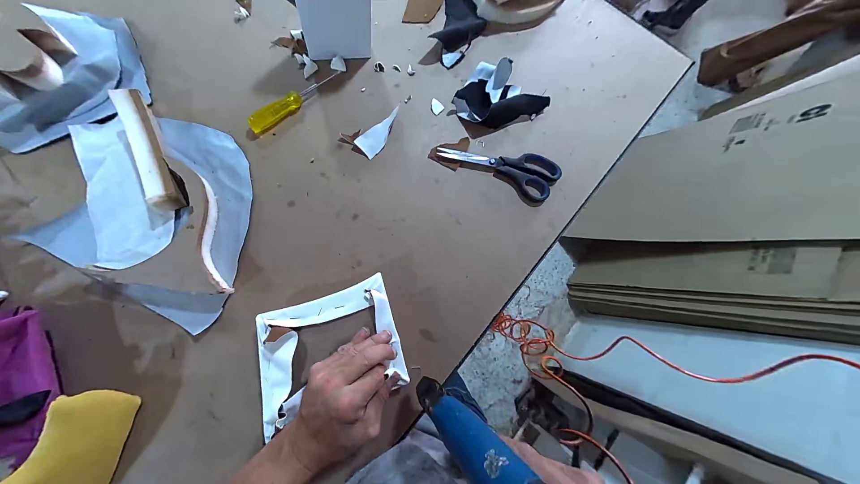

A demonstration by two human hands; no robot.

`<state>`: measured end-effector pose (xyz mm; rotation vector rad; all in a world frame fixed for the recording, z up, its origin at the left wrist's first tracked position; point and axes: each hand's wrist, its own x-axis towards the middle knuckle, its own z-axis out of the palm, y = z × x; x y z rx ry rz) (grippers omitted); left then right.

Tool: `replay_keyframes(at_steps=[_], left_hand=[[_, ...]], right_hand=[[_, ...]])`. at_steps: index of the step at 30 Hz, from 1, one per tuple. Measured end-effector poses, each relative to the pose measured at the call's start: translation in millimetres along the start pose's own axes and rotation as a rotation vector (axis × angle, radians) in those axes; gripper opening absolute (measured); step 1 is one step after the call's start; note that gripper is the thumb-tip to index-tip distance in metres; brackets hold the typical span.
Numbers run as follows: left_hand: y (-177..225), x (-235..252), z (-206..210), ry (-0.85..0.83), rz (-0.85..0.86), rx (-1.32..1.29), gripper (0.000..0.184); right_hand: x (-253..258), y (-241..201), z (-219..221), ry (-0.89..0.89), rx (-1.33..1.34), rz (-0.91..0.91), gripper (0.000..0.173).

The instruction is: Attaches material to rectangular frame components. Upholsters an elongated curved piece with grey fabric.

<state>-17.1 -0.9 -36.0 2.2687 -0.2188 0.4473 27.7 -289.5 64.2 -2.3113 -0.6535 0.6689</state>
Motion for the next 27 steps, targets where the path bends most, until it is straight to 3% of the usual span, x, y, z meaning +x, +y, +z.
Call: replay_keyframes(at_steps=[14,18,23,27], left_hand=[[-2.4,2.2,-1.3,0.032,-0.113,0.043,0.027],[-1.2,6.5,-5.2,0.057,-0.150,0.045,0.030],[14.5,27.1,-47.6,0.143,-0.237,-0.227,0.028],[36.0,46.9,-110.6,0.375,-0.315,-0.584,0.027]], right_hand=[[30.3,-18.4,13.7,-0.108,-0.192,-0.051,0.045],[29.5,-21.5,1.4,-0.009,-0.185,-0.015,0.044],[41.7,-8.0,-57.6,0.142,-0.305,0.080,0.061],[111.8,13.2,-63.8,0.166,-0.423,-0.115,0.073]])
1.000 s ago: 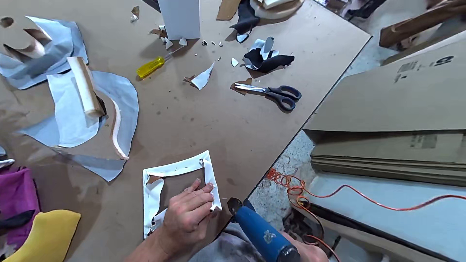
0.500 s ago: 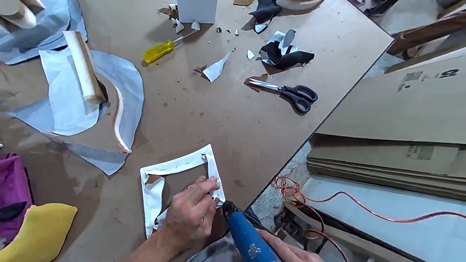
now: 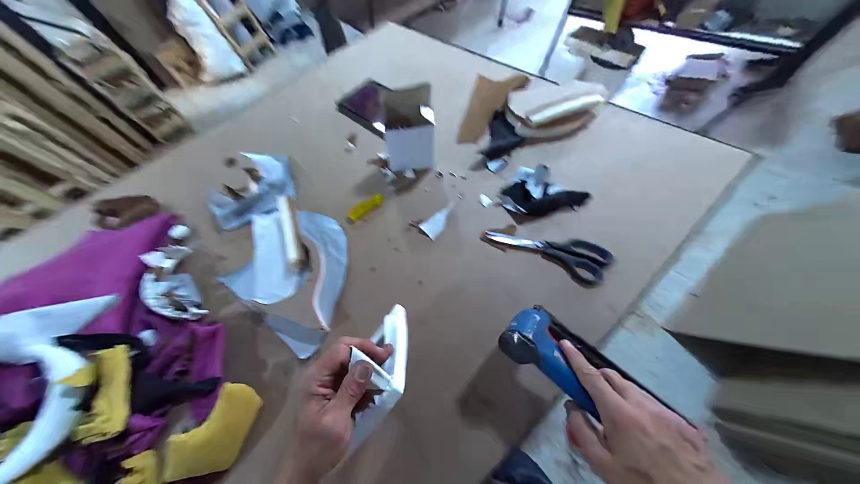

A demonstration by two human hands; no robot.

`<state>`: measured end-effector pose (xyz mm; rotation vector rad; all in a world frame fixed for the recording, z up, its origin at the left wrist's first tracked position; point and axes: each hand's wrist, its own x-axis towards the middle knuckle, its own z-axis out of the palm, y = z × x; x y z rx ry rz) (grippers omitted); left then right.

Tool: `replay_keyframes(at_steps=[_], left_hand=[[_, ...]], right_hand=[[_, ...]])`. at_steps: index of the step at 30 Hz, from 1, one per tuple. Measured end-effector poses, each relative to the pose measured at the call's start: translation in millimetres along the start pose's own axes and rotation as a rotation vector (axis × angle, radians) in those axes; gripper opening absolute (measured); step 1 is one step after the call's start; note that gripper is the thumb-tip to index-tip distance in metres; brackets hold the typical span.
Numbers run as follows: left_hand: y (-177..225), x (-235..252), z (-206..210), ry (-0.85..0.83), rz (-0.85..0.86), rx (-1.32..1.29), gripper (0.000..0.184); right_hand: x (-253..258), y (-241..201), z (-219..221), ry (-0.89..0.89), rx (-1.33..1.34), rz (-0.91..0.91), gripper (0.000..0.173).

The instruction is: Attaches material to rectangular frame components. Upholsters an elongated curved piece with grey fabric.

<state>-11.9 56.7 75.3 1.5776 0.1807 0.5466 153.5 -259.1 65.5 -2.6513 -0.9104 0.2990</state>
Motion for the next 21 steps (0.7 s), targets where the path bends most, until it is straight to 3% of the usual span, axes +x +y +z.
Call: replay_keyframes(at_steps=[4,6,9,12,14,15,17,18,21], left_hand=[[32.8,-8.2,-9.9,0.359,-0.115,-0.419,0.030],[42.7,-16.7,-5.3,0.456,-0.160,-0.617,0.033],[54.6,-24.2,8.7,0.543,-0.125,-0.705,0.034],[71.7,-33.1,26.5,0.481,0.119,-0.308,0.026],[80.4,-44.2,43.0,0.258,0.279,0.119,0.026],[78.5,-50.7,54.0,0.127,0.346,0.316,0.025],[59.2,-65.4,74.9,-0.041,0.467,0.606,0.024],[47.3,-74.6,82.4,-0.031,0.483,0.640,0.023],[34.9,-94.4,90.8,0.317,0.244,0.645,0.036]], right_hand=[[63.1,0.4,28.8,0.012,0.046,-0.154,0.064],[75.0,-15.3,17.8,0.050,0.104,-0.258,0.048],[71.3,-59.4,-10.1,0.039,0.347,-0.365,0.041],[55.4,-99.7,-13.4,-0.314,0.878,-0.322,0.049],[40.6,-119.7,-6.2,-0.678,1.419,-0.166,0.070],[32.3,-126.1,-2.4,-0.776,1.631,-0.055,0.075],[19.1,-135.5,2.7,-0.719,1.815,0.173,0.071],[15.5,-138.5,4.5,-0.650,1.838,0.239,0.072],[12.0,-140.0,17.7,-0.505,1.841,0.218,0.061]])
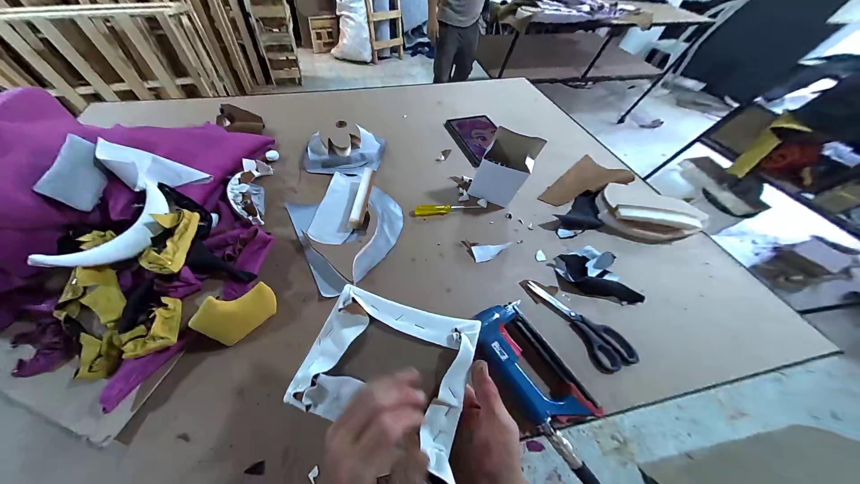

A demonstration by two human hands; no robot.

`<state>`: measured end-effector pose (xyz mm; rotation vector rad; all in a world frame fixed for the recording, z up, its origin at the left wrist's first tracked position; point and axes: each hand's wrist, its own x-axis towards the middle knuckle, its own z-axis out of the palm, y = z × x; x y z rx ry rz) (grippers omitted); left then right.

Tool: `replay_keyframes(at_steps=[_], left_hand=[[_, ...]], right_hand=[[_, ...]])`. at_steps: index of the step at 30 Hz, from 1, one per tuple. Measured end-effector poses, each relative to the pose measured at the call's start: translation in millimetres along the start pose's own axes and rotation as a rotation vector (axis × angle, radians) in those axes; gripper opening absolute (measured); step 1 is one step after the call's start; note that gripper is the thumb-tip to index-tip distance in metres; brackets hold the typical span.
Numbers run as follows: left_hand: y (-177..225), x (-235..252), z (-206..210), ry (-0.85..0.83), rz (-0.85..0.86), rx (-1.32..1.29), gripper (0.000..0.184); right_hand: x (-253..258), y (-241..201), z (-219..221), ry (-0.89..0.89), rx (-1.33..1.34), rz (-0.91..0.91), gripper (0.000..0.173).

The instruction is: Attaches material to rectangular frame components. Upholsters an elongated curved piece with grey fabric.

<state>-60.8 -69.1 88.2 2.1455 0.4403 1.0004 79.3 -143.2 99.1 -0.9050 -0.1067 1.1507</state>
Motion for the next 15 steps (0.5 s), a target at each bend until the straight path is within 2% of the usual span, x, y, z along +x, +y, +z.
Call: replay_keyframes(at_steps=[2,4,6,8,10,13,15], left_hand=[[-8.8,3.8,3.7,0.099,-0.236,0.186,0.042],[-27.4,2.2,9.4,0.112,-0.329,0.208,0.042],[-35.7,-0.6,11.5,0.075,-0.293,0.174,0.040],[-34.0,-1.8,14.2,0.039,-0.299,0.138,0.037],[-28.5,2.8,17.1,0.056,-0.435,0.011,0.034],[-24.3,20.7,17.3,0.107,-0.645,-0.158,0.037],[-27.5,35.5,10.5,0.082,-0.729,-0.218,0.039]], right_hand=[[6.0,10.2,-2.4,-0.013,-0.146,-0.036,0.062],[12.7,14.3,-0.9,-0.059,-0.403,0.008,0.076],[21.2,15.9,-0.3,-0.060,-0.536,0.032,0.073],[26.8,23.1,-6.9,-0.034,-0.538,-0.016,0.066],[26.9,31.3,-13.4,-0.055,-0.538,-0.072,0.070],[21.7,37.0,-15.8,-0.110,-0.649,-0.077,0.090],[17.5,35.3,-14.7,-0.141,-0.733,-0.088,0.093]])
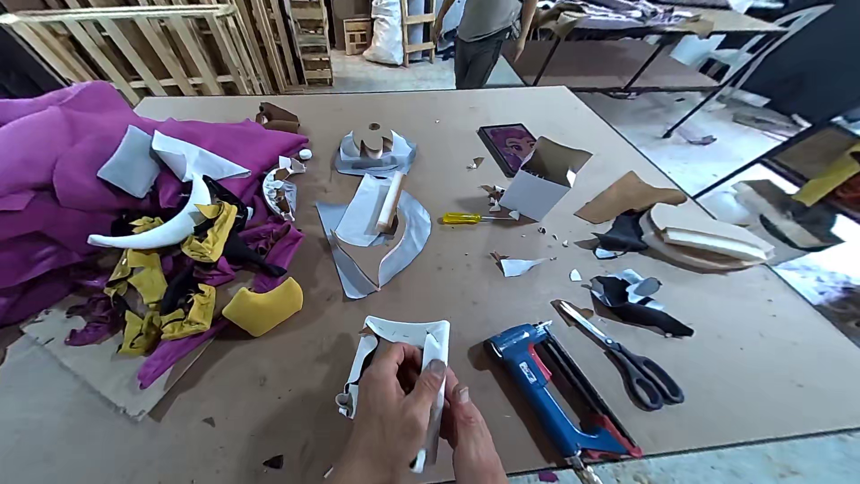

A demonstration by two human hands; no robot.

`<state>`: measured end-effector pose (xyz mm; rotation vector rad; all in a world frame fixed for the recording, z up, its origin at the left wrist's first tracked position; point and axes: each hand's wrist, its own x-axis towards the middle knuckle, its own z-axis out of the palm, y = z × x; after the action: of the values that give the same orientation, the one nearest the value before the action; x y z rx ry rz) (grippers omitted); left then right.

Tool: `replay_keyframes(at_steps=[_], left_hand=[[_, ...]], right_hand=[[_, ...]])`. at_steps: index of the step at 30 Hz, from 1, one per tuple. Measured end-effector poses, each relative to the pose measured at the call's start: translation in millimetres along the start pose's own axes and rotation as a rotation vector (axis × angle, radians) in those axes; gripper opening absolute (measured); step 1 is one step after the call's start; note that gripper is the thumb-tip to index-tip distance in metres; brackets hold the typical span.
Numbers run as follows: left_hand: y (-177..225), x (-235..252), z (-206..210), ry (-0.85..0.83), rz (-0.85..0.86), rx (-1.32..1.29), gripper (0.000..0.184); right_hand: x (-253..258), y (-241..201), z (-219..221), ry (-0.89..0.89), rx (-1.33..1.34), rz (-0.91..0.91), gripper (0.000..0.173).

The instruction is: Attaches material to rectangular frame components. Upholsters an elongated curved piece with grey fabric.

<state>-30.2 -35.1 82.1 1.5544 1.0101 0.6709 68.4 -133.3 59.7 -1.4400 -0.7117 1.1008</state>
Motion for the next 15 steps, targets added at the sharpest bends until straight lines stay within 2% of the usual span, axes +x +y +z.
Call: replay_keyframes(at_steps=[1,3,5,8,10,11,12,13,15], left_hand=[[3.3,6.8,-4.2,-0.030,-0.018,0.019,0.041],[5.6,17.8,-10.9,-0.042,0.055,0.033,0.039],[0.5,27.6,-14.6,-0.005,0.162,-0.131,0.035],[-10.7,43.4,-13.1,0.031,0.163,-0.311,0.032],[-16.3,51.7,-6.8,0.019,0.153,-0.308,0.031],[-18.4,55.2,-2.4,0.020,0.163,-0.287,0.031],[-20.6,57.6,1.8,0.032,0.178,-0.257,0.031],[-22.7,59.7,6.0,0.047,0.198,-0.215,0.032],[-26.3,62.2,16.4,0.051,0.243,-0.073,0.034]], right_hand=[[-0.8,-1.5,-0.2,-0.005,-0.029,-0.026,0.094],[3.7,-3.1,0.2,-0.006,-0.043,-0.100,0.100],[23.0,-0.2,2.6,0.017,0.043,-0.159,0.105],[70.8,23.8,7.9,0.010,0.140,-0.231,0.105],[88.0,30.6,26.0,0.053,0.291,-0.210,0.090],[89.9,23.2,38.3,0.106,0.401,-0.182,0.076],[86.8,12.0,45.0,0.131,0.491,-0.144,0.072],[79.9,-2.0,47.6,0.176,0.514,-0.121,0.075],[60.9,-24.7,34.5,0.122,0.412,-0.198,0.094]])
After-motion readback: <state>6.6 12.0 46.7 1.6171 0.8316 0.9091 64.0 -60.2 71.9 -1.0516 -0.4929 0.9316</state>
